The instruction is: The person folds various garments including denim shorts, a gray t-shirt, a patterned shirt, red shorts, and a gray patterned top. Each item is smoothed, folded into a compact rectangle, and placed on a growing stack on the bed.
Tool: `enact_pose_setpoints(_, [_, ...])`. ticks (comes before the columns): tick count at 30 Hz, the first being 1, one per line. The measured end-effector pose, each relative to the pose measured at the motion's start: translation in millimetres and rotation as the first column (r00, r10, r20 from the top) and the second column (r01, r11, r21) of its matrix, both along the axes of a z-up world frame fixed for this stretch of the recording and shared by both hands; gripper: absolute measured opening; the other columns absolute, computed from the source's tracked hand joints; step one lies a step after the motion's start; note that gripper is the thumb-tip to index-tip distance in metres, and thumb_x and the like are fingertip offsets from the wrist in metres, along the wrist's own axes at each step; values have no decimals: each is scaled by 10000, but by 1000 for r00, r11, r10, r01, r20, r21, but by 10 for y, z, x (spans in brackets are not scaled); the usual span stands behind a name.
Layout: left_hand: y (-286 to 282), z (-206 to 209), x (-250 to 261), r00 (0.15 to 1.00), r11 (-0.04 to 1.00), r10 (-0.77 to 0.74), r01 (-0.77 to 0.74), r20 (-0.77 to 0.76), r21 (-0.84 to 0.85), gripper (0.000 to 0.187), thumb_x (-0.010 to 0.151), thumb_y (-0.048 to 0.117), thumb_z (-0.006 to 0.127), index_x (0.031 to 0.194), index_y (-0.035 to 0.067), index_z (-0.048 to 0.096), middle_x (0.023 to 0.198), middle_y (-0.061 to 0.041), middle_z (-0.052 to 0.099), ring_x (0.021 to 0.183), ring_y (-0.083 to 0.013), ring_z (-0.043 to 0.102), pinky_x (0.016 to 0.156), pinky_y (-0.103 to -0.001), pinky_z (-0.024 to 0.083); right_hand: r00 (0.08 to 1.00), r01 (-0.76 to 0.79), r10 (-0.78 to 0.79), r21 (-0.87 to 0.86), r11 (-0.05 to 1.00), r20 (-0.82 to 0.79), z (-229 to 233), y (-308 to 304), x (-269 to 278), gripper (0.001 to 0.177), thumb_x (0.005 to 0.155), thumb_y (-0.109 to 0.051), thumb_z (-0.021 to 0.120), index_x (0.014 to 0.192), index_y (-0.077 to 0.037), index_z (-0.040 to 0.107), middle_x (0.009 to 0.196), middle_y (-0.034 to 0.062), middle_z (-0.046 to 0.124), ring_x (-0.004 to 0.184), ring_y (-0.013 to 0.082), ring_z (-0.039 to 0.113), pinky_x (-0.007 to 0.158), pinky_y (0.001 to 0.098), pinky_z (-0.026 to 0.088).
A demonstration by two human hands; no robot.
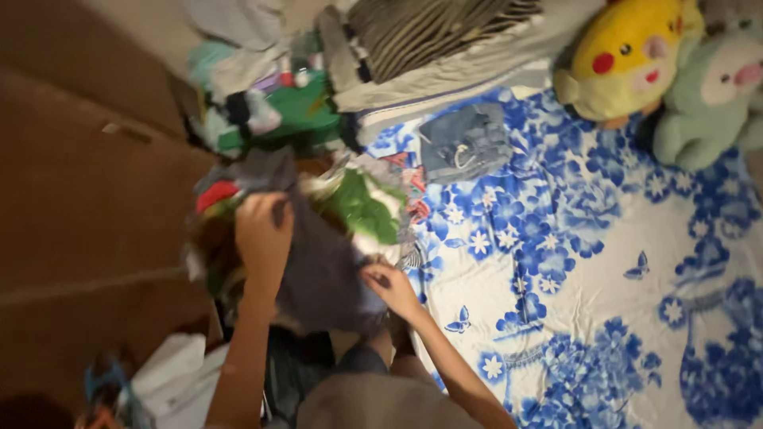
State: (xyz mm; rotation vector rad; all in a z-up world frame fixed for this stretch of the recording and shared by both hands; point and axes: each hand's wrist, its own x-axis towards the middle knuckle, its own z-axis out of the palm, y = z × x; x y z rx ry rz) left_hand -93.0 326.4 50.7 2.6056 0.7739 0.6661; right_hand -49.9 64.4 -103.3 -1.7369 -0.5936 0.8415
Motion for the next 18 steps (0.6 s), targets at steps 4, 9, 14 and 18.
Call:
enact_pose_setpoints(4, [-143,-213,-802,924,915,350,-372,-153,-157,528,776,380,860,1093,12,652,961,-187,673,894,-399,644,754,-480,510,975,-196,189,49,979,115,410,561,27,214,878,-205,779,1046,-74,758,962,87,725,850,221,706,783,318,563])
enact_pose_setpoints(9, [-233,-975,-1009,920,901,356,-385,-165,-201,430,879,454,781,1034,61,702,961,-152,719,917,-371,677,763,-460,532,888,-400,395,-29,916,237,669,923,-252,593,763,-358,879,1211,-48,644,1088,154,676,918,301,689,820,394,552])
enact_pose_setpoints(14, [-287,-817,-741,964,552,258,-208,-73,-807,419,1045,401,706,1076,-17,689,905,-194,662,803,-250,596,667,-365,510,935,-48,21,69,996,353,797,893,-498,601,728,-240,836,1223,-6,589,1060,238,679,950,419,666,805,453,543])
enact_pose_setpoints(18, [-514,-152,-192,950,90,285,105,127,-990,324,983,283,625,1253,104,637,1156,-32,658,1001,-116,628,750,-358,581,946,262,-219,-166,951,240,943,566,-133,417,806,-113,617,1218,-62,653,962,190,729,783,346,712,748,410,542])
